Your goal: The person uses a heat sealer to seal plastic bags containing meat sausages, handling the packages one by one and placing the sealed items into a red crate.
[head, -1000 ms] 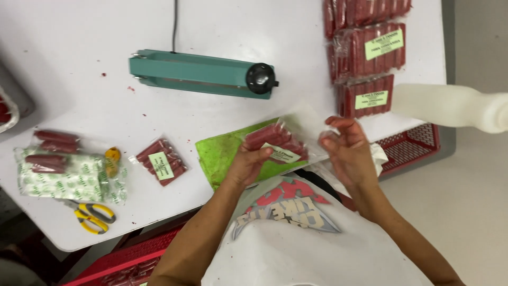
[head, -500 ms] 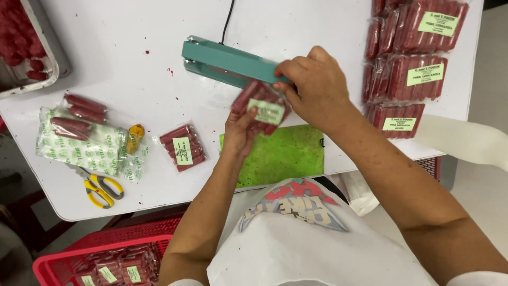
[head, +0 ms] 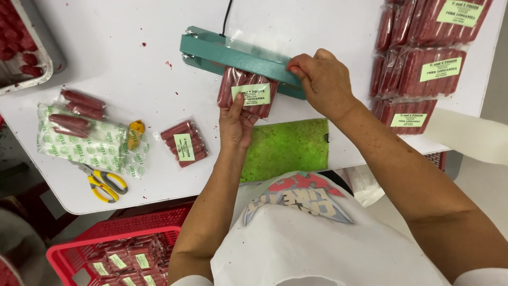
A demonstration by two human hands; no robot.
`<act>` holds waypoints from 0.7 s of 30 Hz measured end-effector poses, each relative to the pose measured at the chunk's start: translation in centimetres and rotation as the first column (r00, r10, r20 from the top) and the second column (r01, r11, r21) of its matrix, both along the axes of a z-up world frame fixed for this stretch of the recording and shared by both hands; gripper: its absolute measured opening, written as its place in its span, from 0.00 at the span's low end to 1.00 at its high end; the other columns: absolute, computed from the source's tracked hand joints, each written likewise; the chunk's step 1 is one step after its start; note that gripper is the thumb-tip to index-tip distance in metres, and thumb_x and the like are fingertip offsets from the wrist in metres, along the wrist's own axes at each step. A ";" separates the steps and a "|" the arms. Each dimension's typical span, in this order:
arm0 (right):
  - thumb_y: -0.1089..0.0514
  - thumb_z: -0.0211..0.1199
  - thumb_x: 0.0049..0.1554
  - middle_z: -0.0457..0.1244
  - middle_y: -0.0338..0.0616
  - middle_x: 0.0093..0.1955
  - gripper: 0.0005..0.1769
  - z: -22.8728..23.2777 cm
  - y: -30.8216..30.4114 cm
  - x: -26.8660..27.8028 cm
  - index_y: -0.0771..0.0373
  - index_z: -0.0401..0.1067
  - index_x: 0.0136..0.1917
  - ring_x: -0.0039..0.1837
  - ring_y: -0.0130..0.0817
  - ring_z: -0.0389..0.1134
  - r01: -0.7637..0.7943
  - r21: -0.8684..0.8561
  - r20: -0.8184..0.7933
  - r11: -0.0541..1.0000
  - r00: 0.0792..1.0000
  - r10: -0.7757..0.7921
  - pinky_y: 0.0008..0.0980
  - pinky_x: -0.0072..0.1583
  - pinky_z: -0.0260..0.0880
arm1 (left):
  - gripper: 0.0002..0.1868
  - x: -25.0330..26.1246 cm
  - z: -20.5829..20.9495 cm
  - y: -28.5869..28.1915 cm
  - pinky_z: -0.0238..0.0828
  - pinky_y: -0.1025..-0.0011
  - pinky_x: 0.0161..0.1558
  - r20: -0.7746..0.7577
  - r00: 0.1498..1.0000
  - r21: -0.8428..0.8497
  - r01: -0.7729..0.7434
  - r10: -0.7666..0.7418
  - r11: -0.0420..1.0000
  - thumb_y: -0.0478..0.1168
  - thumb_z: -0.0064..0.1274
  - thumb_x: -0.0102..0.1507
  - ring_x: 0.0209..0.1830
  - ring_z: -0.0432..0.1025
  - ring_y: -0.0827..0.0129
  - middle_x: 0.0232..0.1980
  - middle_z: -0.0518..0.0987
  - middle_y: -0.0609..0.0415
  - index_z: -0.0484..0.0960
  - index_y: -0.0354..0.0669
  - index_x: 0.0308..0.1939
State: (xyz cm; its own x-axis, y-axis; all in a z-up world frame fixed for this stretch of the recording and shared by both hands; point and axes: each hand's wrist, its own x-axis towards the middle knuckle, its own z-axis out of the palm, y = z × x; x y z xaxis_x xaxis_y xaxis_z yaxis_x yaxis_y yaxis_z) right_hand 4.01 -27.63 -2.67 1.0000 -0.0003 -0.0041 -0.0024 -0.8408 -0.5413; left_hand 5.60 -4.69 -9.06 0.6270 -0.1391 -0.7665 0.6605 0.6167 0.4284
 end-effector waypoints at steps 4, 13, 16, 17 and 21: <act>0.54 0.52 0.70 0.65 0.33 0.39 0.11 -2.9 -0.4 -0.4 0.53 0.76 0.56 0.44 0.35 0.59 0.015 0.047 0.025 0.999 1.000 -0.016 0.38 0.38 0.61 | 0.23 -0.3 -0.2 -0.1 0.83 0.53 0.41 -0.014 1.000 0.022 0.003 -0.003 1.000 0.41 0.64 0.57 0.48 0.78 0.58 0.51 0.83 0.49 0.79 0.53 0.57; 0.62 0.59 0.66 0.64 0.30 0.36 0.07 -6.2 -1.1 -0.9 0.55 0.78 0.52 0.42 0.37 0.58 -0.037 0.090 0.286 0.995 0.958 0.010 0.31 0.39 0.61 | 0.25 -0.2 -0.1 0.4 0.79 0.69 0.28 -0.035 0.998 0.082 0.050 -0.048 0.995 0.42 0.65 0.57 0.39 0.79 0.62 0.46 0.84 0.50 0.77 0.53 0.58; 0.58 0.57 0.68 0.66 0.29 0.38 0.08 -6.3 -1.2 -0.6 0.55 0.78 0.51 0.43 0.36 0.59 -0.047 0.064 0.288 0.997 0.957 0.026 0.31 0.39 0.61 | 0.28 0.0 -0.2 0.4 0.83 0.57 0.41 -0.020 0.999 0.054 0.040 -0.039 0.998 0.41 0.65 0.57 0.47 0.78 0.60 0.51 0.83 0.51 0.76 0.54 0.62; 0.59 0.59 0.68 0.69 0.29 0.43 0.07 -6.4 -1.2 -0.6 0.56 0.78 0.51 0.43 0.36 0.58 -0.058 0.081 0.315 0.995 0.949 0.030 0.30 0.39 0.61 | 0.26 -0.1 -0.4 0.5 0.83 0.58 0.38 -0.016 0.999 0.042 0.028 -0.028 0.999 0.40 0.65 0.58 0.47 0.78 0.60 0.50 0.83 0.50 0.77 0.53 0.60; 0.56 0.57 0.69 0.71 0.28 0.46 0.09 -6.2 -1.0 -0.5 0.55 0.77 0.49 0.41 0.35 0.57 -0.060 0.064 0.343 0.996 0.939 0.035 0.29 0.37 0.61 | 0.24 -0.4 -1.0 0.7 0.80 0.68 0.29 -0.025 0.999 0.069 0.032 -0.030 0.997 0.40 0.65 0.58 0.41 0.78 0.65 0.48 0.84 0.52 0.77 0.55 0.58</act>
